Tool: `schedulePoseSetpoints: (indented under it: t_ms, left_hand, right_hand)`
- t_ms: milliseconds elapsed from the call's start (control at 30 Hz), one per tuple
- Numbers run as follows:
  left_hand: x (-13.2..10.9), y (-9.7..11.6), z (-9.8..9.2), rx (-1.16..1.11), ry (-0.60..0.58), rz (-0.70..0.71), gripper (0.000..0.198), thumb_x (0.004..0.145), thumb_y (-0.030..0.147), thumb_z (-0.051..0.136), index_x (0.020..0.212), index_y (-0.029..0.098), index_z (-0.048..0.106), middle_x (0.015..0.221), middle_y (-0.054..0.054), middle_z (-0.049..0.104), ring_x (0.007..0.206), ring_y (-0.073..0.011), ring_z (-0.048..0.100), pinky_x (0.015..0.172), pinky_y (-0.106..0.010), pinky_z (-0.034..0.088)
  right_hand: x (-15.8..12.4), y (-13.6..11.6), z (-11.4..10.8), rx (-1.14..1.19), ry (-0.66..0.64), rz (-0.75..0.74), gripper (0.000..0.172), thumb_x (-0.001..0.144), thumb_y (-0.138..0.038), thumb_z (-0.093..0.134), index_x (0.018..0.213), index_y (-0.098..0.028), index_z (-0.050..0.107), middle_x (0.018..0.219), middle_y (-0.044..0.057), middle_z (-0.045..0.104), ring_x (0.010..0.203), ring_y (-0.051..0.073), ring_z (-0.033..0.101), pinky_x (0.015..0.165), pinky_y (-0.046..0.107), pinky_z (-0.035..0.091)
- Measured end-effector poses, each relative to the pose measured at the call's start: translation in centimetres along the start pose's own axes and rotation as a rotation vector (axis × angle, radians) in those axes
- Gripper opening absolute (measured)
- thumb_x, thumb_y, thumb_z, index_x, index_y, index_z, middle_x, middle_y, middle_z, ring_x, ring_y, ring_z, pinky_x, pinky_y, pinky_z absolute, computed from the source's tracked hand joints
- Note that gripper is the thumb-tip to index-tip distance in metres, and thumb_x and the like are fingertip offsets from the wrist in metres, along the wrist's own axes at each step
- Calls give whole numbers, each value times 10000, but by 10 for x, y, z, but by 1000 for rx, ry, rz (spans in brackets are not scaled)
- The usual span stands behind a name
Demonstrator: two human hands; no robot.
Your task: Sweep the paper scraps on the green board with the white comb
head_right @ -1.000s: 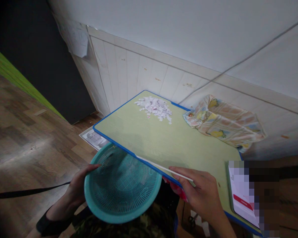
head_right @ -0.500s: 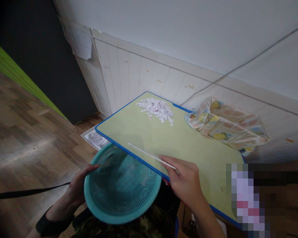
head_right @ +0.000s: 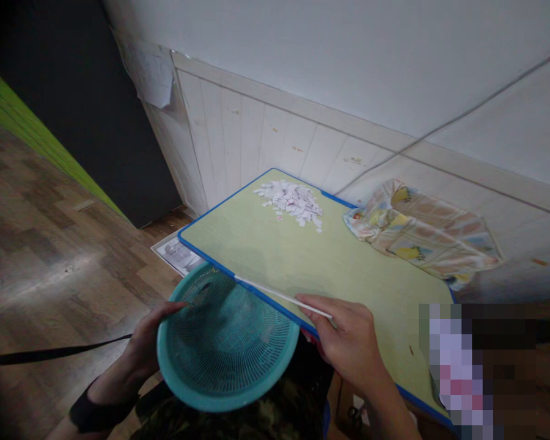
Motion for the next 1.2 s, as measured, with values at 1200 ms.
schedulePoseSetpoints:
  t_ms: [1200]
  left_hand:
    - [-3, -15, 5, 27, 74, -58, 243, 847, 81, 654, 647, 140, 780, 622, -104, 817, 533, -245, 761, 545, -312, 632]
  right_hand:
    - [99, 152, -28, -117, 230, 323, 288, 812, -396, 698, 921, -161, 822, 726, 31, 757, 647, 205, 650, 627, 301, 465]
Point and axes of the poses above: each hand's wrist, its own x-axis towards the middle knuckle, its own z-axis out of the palm, y = z × x, the point moved 10 cm from there along x, towards the middle knuckle
